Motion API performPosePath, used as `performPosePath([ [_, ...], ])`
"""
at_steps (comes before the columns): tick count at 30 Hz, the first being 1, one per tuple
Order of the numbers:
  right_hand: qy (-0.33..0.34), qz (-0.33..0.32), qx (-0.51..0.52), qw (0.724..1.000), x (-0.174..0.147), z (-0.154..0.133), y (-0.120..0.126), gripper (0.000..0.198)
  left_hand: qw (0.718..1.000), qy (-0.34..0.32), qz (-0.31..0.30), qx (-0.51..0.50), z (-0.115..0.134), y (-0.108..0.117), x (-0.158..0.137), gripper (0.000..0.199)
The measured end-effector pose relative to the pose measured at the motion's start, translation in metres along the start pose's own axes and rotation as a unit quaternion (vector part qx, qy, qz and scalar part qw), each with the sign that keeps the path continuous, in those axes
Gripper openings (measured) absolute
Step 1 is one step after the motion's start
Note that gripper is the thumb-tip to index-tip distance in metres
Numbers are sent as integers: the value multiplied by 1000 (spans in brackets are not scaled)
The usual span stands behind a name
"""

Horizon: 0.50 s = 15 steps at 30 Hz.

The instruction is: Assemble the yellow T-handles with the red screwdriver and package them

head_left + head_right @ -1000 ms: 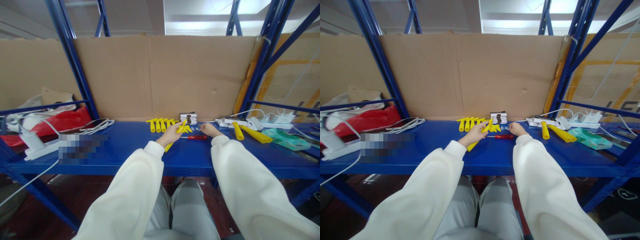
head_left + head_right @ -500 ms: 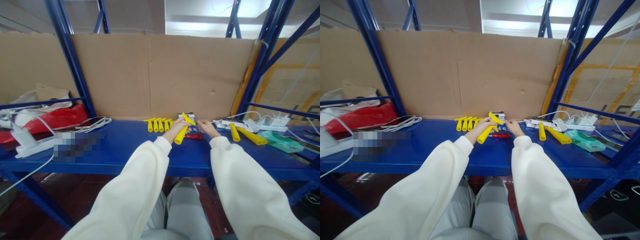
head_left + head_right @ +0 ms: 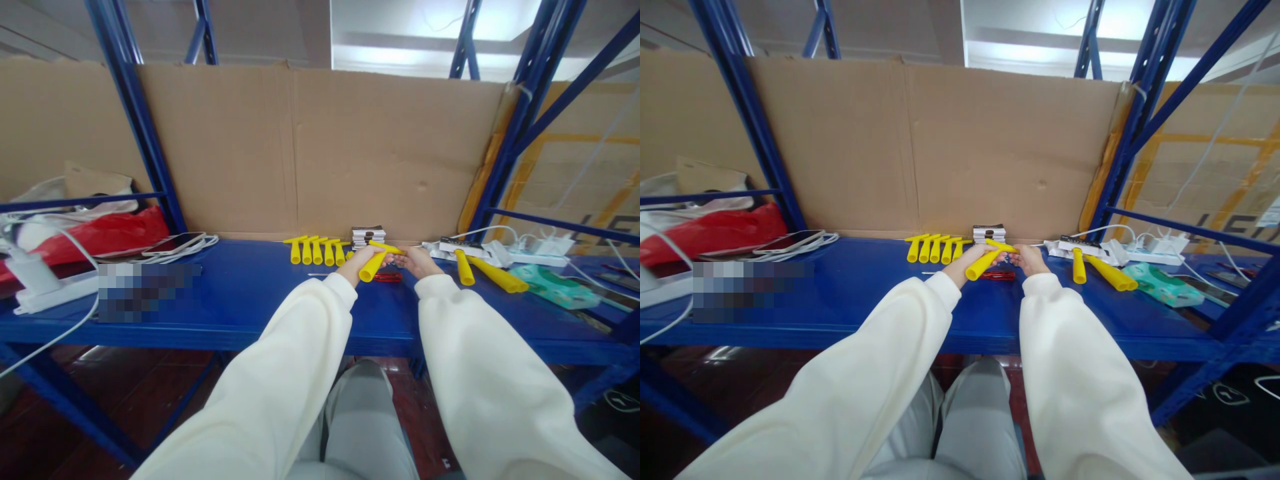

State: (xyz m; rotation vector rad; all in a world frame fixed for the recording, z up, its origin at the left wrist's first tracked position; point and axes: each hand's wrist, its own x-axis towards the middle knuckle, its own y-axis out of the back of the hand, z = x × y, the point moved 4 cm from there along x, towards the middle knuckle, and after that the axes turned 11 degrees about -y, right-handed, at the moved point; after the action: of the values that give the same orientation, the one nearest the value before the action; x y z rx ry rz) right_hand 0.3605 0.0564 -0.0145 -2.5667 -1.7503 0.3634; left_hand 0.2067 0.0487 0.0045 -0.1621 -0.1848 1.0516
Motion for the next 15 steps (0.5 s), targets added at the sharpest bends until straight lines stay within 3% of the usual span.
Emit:
performPosePath([
  [5,30,-16,-58,998,-5,-4,-3,8,999,-41,13,14,8,6,4,31],
  [9,83,46,-184,978,-6,-7,-2,11,969,-161,47,181,26,24,-7,54],
  [11,112,34,-259,959,-3,-6,-5,13,918,-247,56,306,37,36,-20,62],
  [13,142,3,-352,925,2,-3,-9,12,839,-328,48,432,45,48,-36,60],
  [15,176,-11,-432,884,5,-1,-10,11,764,-356,43,536,46,60,-51,59],
])
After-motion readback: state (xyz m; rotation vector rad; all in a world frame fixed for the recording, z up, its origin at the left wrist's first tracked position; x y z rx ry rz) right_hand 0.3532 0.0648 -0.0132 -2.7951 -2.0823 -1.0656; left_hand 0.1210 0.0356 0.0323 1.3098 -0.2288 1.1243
